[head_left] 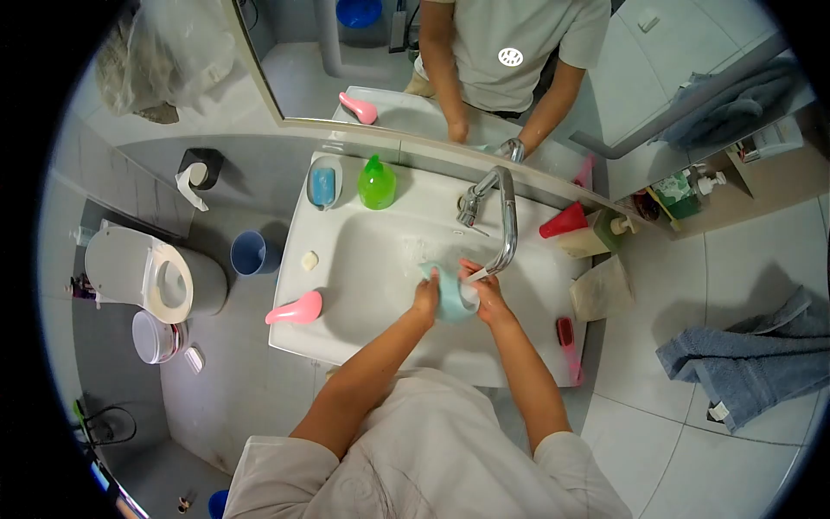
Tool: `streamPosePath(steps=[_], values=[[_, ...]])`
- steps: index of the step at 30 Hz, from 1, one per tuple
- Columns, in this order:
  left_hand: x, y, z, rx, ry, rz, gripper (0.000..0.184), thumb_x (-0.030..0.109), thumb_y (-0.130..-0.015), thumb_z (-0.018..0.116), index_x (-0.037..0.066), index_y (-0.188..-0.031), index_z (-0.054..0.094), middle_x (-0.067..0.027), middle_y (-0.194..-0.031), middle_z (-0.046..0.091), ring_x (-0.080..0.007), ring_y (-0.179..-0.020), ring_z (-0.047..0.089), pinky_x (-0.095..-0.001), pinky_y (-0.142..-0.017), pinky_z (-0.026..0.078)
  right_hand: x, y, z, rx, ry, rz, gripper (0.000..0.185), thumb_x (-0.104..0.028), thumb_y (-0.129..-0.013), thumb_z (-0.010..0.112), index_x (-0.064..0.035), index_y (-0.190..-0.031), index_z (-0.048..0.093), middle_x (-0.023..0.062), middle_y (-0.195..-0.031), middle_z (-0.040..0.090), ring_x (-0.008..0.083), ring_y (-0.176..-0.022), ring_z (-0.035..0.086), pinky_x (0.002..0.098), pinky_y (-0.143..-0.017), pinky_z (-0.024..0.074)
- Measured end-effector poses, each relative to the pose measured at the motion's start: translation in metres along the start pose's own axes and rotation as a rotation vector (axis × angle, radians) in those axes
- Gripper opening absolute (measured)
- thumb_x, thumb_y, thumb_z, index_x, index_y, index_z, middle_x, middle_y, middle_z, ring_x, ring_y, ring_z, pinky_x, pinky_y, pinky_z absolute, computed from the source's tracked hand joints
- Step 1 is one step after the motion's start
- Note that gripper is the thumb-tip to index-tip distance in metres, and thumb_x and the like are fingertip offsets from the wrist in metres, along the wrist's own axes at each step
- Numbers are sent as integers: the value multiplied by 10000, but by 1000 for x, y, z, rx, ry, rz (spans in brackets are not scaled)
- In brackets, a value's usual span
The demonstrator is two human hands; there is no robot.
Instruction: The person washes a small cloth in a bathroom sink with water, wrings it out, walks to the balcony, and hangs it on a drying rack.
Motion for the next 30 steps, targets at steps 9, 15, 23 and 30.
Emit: streamPosePath(steps=[9,15,23,30], values=[[13,19,10,-179,-130,319,405,274,-926,527,134,-1282,395,-51,-1163,516,-174,-1054,505,-330,-864,427,-13,-12,-6,132,1198,11,499,-475,-791,607,-57,-1061,630,80,-1003,649,209,-948,609,364,-788,472],[32,67,32,-301,-207,162,450,285,-906,550,115,-1292,394,-33,-1117,547,-154,-975,548,-305,-816,461,18,-7,-4,-47,205,341,611,-533,-852,543,-48,-1222,506,72,-1147,575,201,-1032,562,361,-905,436],[28,40,15,-361,-567,106,592,444,-844,606,29,-1245,473,-82,-1111,579,-199,-969,578,-316,-876,445,-25,0,19,-64,-228,49,363,-271,-857,643,-72,-1142,537,42,-1026,586,167,-937,560,335,-789,481],[76,82,25,-304,-533,495,656,488,-837,599,-46,-1204,498,-137,-1154,556,-229,-1123,484,-364,-968,371,-34,18,25,-35,86,-119,275,-242,-866,631,-65,-1073,590,10,-997,606,115,-922,555,285,-793,454]])
Point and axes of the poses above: each hand's wrist, its own y-axis away from the middle knuckle, its own z-axis out of the palm, x = y × z, the point moved 6 cm from there along -y, towards the middle knuckle
